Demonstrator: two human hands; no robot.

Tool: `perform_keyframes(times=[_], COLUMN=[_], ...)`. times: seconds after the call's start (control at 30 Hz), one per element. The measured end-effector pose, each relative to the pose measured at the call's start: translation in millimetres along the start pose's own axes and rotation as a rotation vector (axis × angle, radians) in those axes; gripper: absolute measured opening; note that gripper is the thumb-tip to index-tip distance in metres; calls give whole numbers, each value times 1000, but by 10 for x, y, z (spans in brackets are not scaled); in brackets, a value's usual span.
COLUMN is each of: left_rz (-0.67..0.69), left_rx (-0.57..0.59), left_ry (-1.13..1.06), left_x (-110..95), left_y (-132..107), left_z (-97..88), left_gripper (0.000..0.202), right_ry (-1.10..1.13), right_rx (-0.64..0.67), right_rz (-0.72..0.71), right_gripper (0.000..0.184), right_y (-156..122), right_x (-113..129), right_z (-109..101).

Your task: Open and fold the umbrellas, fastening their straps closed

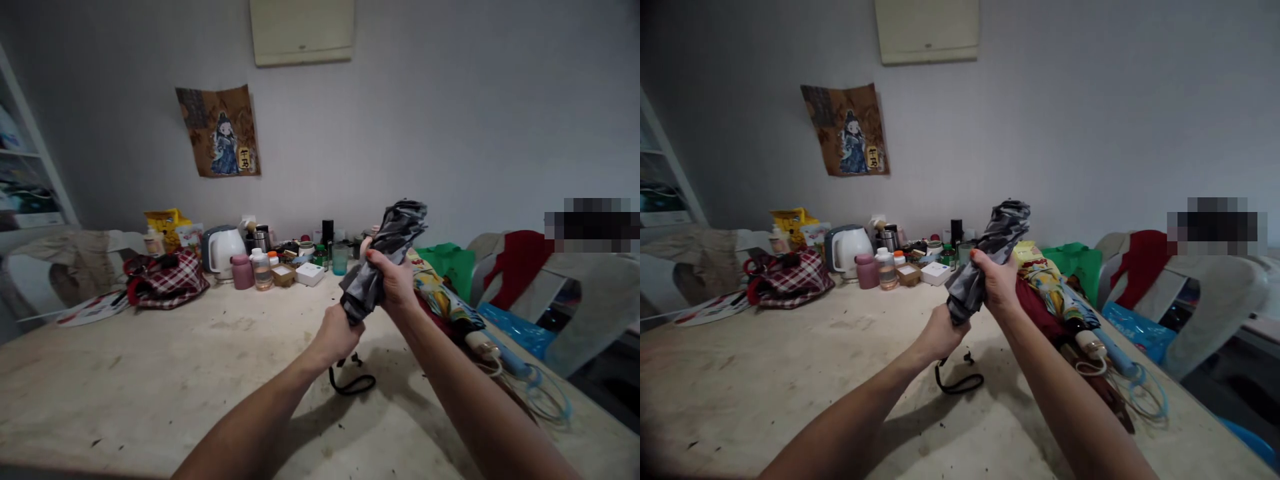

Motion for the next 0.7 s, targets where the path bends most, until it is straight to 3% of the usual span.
perform_keyframes(times=[0.1,0.2,0.3,0.37,0.53,0.6,0.7], left_rz=[-10,-55,-39,9,62,28,31], left_rx=[-215,-269,-245,-96,602,735,821], left_ry=[252,378,306,88,-665,-781,-865], left_x=[-8,-17,-74,-104,-141,-103,-85], left_y=[-34,-81,-99,-70,-69,-84,-94], left_z=[-140,-161,-178,-160,24,93,160], left_gripper=[38,50,51,54,57,62,67], right_ry=[-92,-144,-86,-4,154,195,250], right_rx=[-165,-241,-186,-87,162,241,351], right_rz=[17,16,82,124,265,334,376], right_gripper=[48,53,47,38,26,25,25], right_y=[-135,-210,-174,-122,-148,-220,-307], right_x=[-64,-76,-82,-47,11,-19,-46], right_z=[-51,-81,-65,-15,134,185,256])
Point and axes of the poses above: each hand's wrist, its own y-axis towards the middle knuckle, its own z-axis out of the palm, x = y × z, the point moved 8 cm from there along y, towards the middle knuckle, and after that the axes turned 12 degrees about -z, right-handed, at the moved point
